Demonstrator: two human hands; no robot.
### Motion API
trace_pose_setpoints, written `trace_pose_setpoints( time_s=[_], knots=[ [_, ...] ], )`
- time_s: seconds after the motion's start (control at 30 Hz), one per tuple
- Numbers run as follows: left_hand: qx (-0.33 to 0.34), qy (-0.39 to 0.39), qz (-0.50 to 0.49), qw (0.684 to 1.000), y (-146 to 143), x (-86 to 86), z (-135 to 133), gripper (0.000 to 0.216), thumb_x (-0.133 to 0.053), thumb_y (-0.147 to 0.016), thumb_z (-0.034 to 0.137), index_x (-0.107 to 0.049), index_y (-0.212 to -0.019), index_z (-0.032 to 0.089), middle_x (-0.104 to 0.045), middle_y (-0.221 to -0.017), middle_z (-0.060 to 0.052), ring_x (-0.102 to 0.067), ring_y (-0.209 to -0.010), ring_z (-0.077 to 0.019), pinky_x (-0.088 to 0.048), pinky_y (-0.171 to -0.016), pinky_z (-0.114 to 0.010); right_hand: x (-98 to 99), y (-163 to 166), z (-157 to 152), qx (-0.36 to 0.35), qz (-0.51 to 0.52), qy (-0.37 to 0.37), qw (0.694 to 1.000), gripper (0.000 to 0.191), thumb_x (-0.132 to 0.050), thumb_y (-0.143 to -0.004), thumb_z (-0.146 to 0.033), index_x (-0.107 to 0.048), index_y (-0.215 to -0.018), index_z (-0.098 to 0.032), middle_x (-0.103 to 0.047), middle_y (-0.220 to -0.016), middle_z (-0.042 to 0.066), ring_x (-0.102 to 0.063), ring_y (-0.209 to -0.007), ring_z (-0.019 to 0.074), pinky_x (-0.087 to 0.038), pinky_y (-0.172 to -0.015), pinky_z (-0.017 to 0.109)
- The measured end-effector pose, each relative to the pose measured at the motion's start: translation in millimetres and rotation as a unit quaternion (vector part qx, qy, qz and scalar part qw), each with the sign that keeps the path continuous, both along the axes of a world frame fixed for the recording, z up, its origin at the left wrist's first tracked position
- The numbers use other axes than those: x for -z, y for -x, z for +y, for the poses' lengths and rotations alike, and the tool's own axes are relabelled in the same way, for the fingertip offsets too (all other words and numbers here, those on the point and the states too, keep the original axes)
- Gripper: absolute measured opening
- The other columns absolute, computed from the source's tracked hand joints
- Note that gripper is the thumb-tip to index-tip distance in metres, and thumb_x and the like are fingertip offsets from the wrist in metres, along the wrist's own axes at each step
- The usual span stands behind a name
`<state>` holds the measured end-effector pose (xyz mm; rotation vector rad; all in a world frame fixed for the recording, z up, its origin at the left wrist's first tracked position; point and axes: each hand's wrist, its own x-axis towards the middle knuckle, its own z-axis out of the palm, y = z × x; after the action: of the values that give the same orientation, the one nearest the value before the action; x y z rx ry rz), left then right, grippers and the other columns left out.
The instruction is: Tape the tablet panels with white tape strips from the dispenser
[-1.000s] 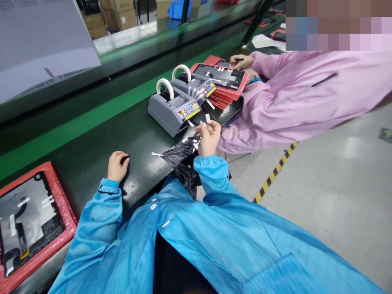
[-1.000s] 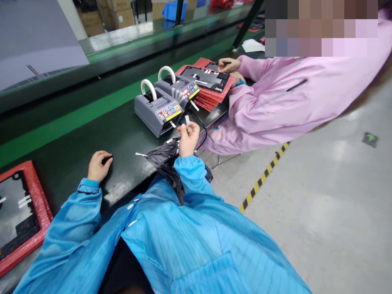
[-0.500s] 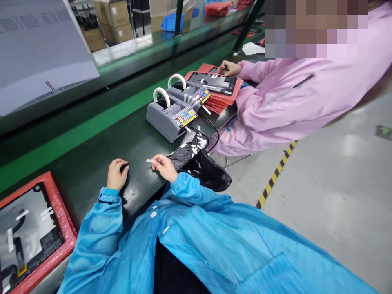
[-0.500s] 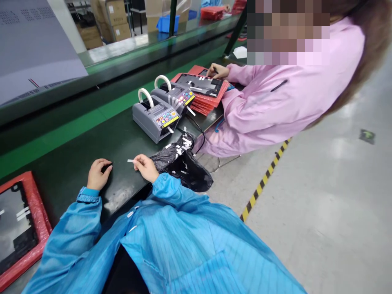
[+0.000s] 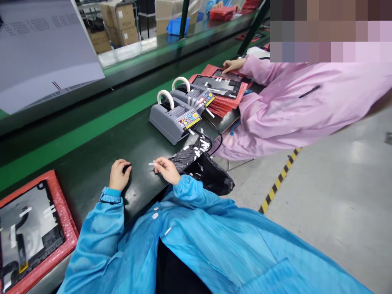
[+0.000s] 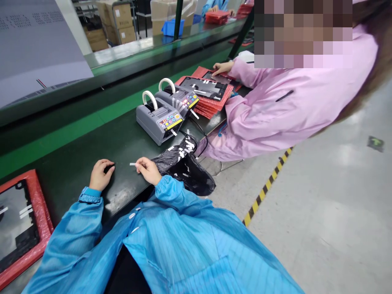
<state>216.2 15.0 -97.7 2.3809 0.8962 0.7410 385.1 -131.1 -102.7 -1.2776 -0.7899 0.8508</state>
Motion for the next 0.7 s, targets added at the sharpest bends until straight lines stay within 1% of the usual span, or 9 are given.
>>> trace_pose_setpoints(
  time_s=[0.17, 0.37, 0.7],
  knots=[
    [-0.004, 0.006, 0.009, 1.0, 0.5, 0.8, 0.4, 0.017, -0.053, -0.079, 0.03, -0.067, -0.083, 0.019, -0.065, -0.095, -0.01, -0.063, -0.095, -0.0258, -0.052, -0.092, -0.045, -3.1, 1.1, -1.6, 0.004, -0.01, 0.002, 1.0, 0.061, -0.06, -0.065, -0.081, -0.05, -0.073, -0.021, -0.053, -0.054, -0.006, -0.049, -0.05, 0.0071, -0.044, -0.057, 0.025],
    [0.007, 0.005, 0.011, 1.0, 1.1, 2.7, 1.4, 0.015, -0.054, -0.08, 0.027, -0.067, -0.083, 0.019, -0.065, -0.094, -0.009, -0.063, -0.094, -0.0252, -0.052, -0.092, -0.044, -2.2, 2.1, -3.2, 0.011, -0.026, 0.01, 1.0, 0.061, -0.059, -0.067, -0.082, -0.051, -0.073, -0.021, -0.055, -0.053, -0.005, -0.049, -0.05, 0.0075, -0.043, -0.058, 0.025],
    [0.004, 0.014, 0.024, 1.0, 1.6, 4.8, 1.3, 0.013, -0.056, -0.08, 0.023, -0.068, -0.084, 0.02, -0.066, -0.097, -0.008, -0.063, -0.097, -0.0236, -0.052, -0.094, -0.042, -2.1, 1.7, -4.1, 0.01, -0.027, 0.028, 0.999, 0.065, -0.059, -0.063, -0.084, -0.051, -0.073, -0.021, -0.055, -0.053, -0.005, -0.049, -0.05, 0.0077, -0.041, -0.059, 0.026]
  ],
)
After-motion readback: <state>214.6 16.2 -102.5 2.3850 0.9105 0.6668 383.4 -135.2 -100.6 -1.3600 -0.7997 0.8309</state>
